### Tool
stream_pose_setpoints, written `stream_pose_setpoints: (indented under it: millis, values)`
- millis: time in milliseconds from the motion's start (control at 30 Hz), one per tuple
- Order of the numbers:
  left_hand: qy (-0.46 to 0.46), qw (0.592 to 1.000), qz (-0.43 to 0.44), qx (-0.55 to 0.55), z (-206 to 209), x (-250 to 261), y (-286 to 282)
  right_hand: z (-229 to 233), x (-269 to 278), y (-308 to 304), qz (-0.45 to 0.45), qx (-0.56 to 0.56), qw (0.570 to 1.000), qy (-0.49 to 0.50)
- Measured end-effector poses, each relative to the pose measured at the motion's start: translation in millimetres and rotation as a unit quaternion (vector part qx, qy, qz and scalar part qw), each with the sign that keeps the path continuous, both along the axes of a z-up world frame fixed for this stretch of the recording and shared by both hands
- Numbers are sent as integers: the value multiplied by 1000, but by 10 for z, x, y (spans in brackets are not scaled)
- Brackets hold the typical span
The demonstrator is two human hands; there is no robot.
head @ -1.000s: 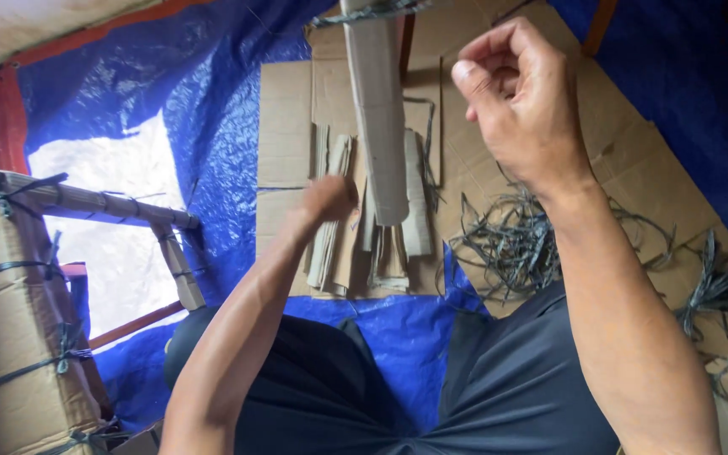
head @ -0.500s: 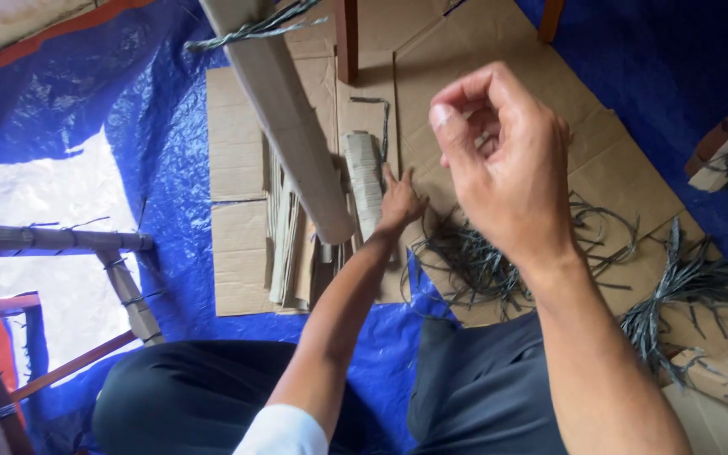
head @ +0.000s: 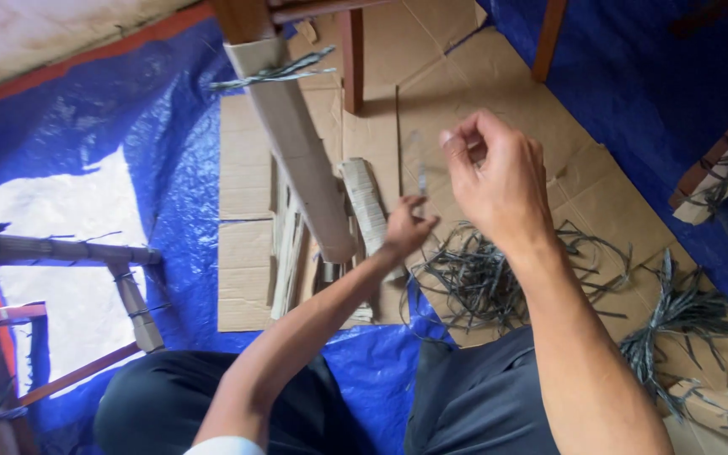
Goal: The recorder is wrapping the legs of a wooden chair with cardboard strips and securing them with plastic wire ties.
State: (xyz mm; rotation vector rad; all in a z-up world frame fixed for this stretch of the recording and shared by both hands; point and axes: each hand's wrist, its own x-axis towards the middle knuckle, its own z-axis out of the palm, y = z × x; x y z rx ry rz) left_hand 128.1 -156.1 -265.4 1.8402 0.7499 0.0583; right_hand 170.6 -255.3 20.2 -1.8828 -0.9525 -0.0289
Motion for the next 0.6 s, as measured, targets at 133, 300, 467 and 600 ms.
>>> stream_pose_setpoints:
  millis: [133, 300, 467, 600]
  values:
    - [-138, 984, -74, -85, 1618, -666, -124, -53, -23, 104, -64, -301, 950, 55]
    - [-223, 971, -90, 8, 2343, -1140, 141, -186, -210, 396, 16, -237, 959, 152]
    - [-251, 965, -75, 5, 2518, -1504, 425, -243, -419, 763, 80, 63, 945, 312]
    - [-301, 945, -21, 122, 2035, -1501, 824, -272, -397, 960, 1, 83, 939, 335]
